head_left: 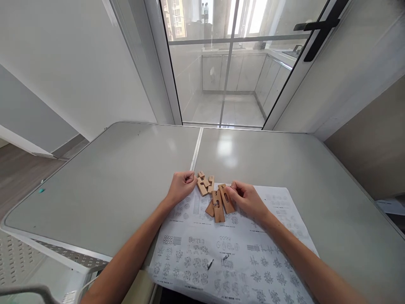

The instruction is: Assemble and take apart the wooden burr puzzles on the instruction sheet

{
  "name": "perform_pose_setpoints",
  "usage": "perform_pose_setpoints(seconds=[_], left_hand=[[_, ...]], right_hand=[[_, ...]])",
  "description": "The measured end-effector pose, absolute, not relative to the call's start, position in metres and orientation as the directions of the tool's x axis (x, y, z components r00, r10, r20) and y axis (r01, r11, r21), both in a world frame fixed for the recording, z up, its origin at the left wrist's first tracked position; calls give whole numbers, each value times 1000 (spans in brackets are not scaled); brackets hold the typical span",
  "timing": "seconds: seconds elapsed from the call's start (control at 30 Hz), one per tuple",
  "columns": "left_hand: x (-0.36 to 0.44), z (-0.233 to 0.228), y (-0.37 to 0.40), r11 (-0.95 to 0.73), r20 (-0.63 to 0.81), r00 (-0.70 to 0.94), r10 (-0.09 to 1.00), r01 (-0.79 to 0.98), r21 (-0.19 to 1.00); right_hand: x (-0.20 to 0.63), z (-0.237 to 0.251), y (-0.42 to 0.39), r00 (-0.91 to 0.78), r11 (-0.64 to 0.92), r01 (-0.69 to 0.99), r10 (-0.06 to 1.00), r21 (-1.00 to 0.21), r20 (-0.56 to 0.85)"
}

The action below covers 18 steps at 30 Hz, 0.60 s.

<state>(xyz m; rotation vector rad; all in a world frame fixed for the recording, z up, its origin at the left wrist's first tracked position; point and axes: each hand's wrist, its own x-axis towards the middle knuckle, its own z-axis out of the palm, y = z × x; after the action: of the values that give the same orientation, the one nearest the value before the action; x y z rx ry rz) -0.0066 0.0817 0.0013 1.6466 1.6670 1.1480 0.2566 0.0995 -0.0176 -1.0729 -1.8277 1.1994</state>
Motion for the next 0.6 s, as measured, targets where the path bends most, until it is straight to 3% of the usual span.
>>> perform_pose_setpoints(seconds=[0.6], left_hand=[[-8, 4, 90, -10, 159, -273, 949, 478, 879]], right_hand=[[249, -22, 99, -480, 417, 250, 837, -874, 262]])
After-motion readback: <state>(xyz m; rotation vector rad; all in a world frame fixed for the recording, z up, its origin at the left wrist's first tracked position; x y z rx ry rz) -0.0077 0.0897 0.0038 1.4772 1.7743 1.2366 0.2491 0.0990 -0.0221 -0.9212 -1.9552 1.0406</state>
